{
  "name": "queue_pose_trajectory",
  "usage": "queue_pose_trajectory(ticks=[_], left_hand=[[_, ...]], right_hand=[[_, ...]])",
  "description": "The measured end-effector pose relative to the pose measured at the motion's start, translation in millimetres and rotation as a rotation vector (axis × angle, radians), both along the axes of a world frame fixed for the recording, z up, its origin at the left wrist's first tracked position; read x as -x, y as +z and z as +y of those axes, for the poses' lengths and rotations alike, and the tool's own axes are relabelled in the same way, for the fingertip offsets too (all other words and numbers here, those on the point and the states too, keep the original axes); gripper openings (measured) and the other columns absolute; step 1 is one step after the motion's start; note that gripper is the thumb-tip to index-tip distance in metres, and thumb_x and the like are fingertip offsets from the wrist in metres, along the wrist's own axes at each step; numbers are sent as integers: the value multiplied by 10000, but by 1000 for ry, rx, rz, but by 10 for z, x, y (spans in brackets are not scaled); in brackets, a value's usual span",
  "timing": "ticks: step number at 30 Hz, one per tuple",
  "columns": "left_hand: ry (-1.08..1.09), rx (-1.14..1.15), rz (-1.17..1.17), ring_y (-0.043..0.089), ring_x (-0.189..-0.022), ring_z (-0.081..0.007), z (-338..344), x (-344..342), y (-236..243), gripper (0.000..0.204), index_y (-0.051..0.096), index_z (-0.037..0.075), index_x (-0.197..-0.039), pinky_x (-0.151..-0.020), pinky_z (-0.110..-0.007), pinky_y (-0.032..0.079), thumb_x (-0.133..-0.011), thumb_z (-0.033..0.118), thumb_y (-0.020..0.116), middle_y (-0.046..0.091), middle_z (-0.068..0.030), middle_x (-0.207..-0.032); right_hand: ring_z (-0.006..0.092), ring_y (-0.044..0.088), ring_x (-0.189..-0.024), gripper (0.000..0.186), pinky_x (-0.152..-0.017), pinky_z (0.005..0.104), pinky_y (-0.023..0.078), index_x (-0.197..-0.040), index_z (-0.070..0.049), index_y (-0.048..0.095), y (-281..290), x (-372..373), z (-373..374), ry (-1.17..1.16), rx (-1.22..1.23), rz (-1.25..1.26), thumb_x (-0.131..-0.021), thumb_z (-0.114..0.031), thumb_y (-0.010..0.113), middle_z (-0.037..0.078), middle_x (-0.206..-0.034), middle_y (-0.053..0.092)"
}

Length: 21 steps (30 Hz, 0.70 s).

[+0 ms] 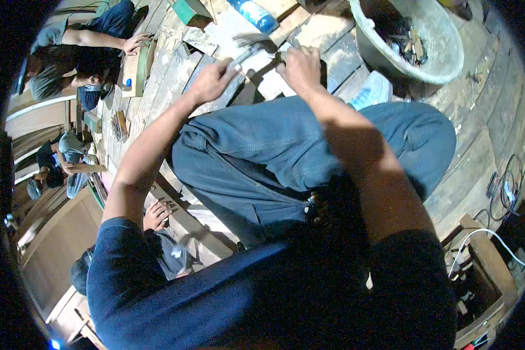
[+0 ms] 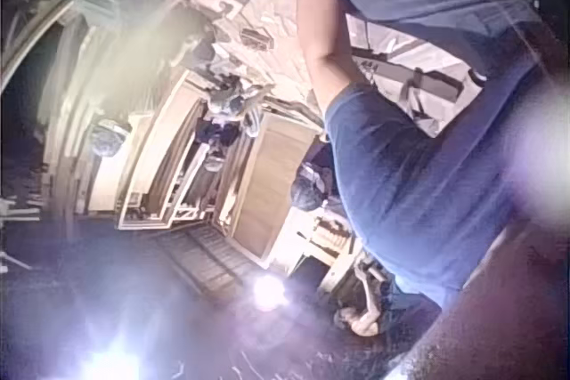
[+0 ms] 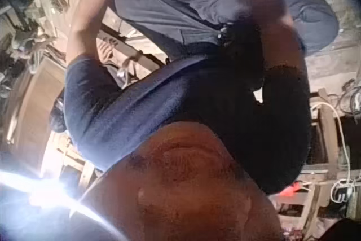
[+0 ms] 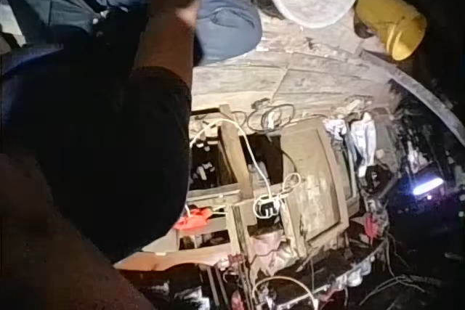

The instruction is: Using a hammer and small nails to assemble or repair wooden structures while sitting on a workshop floor.

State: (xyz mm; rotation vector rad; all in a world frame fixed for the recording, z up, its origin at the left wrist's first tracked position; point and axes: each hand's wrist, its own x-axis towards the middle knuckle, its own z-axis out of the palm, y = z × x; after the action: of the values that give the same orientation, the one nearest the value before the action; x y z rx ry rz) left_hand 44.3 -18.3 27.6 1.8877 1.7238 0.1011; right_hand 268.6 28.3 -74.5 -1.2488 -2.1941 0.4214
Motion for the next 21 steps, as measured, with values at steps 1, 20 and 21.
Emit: queue_pose_trajectory(ticks=[1,20,21], left_hand=[[38,-48,-64,539,-625,-343,-11,-4,29,433,565,-10,-978,-610,-424,420,-967,414,482,550,-224,-673],[81,-63,-59,530,-616,-359,12,-45,65,394,566,-5,-953,-605,-429,420,-957,384,511,557,-243,-684],[69,-42,23,557,-642,-374,4,-89,150,403,562,-11,-958,-624,-434,435,-957,389,508,570,-253,-702]], right_hand=[[264,588,-931,164,-911,429,361,-804,-83,707,0,-11,22,9,-5,-17,-738,-225,658,73,-883,657],[267,589,-960,186,-940,444,348,-851,-94,726,54,-32,19,11,103,-47,-778,-248,650,82,-926,667],[267,589,-960,186,-940,444,348,-851,-94,726,41,-39,-4,14,110,-49,-778,-248,650,82,-926,667]])
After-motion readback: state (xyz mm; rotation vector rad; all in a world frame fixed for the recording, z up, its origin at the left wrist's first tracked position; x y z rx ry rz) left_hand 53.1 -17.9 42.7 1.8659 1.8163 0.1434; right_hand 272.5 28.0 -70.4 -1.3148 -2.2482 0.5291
